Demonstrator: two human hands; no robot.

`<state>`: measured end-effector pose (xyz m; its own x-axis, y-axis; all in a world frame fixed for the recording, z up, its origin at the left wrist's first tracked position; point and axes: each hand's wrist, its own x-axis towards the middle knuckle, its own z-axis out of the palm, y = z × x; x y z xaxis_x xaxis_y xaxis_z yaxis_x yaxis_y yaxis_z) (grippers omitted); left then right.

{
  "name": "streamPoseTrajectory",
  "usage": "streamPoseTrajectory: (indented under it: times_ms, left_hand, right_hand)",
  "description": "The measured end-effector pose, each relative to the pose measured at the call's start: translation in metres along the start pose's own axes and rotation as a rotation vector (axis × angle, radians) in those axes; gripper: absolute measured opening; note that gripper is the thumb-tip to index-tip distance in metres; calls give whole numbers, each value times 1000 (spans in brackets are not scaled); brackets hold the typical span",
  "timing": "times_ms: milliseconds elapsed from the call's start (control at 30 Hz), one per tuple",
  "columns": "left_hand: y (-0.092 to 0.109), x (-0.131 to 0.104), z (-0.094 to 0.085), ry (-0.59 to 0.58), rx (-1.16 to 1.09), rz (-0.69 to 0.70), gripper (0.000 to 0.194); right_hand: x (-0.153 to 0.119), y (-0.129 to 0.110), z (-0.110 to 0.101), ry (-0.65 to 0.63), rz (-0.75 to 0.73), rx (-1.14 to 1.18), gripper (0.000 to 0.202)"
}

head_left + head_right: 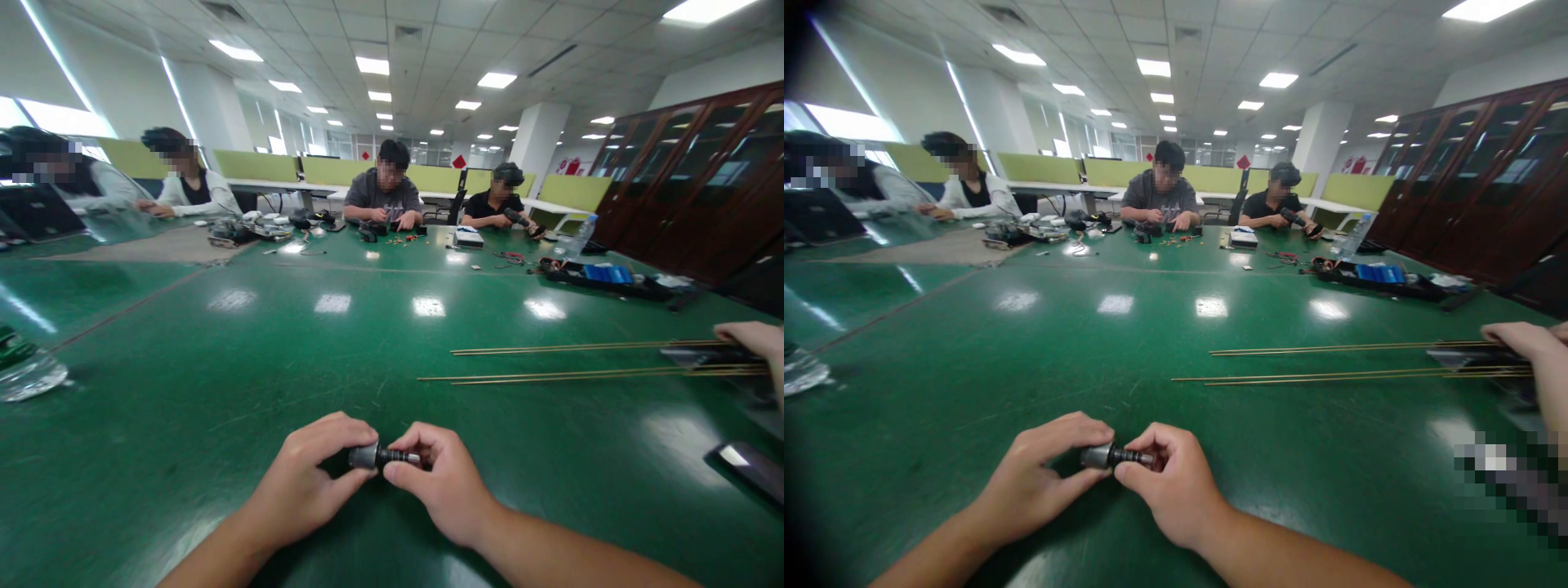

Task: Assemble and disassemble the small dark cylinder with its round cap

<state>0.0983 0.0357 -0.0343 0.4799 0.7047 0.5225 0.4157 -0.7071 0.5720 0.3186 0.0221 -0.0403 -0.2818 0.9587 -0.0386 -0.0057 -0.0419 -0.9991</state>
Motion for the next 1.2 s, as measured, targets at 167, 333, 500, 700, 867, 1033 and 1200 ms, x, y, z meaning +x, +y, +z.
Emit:
streamPoseTrajectory:
  times_ms: [167, 333, 500, 700, 867, 1033, 1200]
  left_hand:
    - [0, 0, -1, 5, 2, 5, 35]
    - [0, 0, -2, 20, 18, 13, 34]
    - [2, 1, -3, 23, 12, 21, 33]
    - [1, 2, -4, 18, 13, 25, 34]
    - [-1, 2, -5, 1, 24, 28, 36]
    - [0, 1, -8, 10, 23, 37, 36]
    - [-2, 0, -8, 21, 23, 45, 36]
  right_hand:
    - [0, 1, -1, -6, -7, 1, 16]
    - [-2, 1, -2, -21, -12, 26, 18]
    - [-2, -1, -1, -22, -4, 31, 19]
    - [-1, 0, -2, -17, -11, 8, 18]
    - [-1, 0, -2, -27, -20, 8, 19]
    - [-1, 0, -3, -18, -27, -29, 21]
    - [-2, 1, -4, -20, -30, -43, 22]
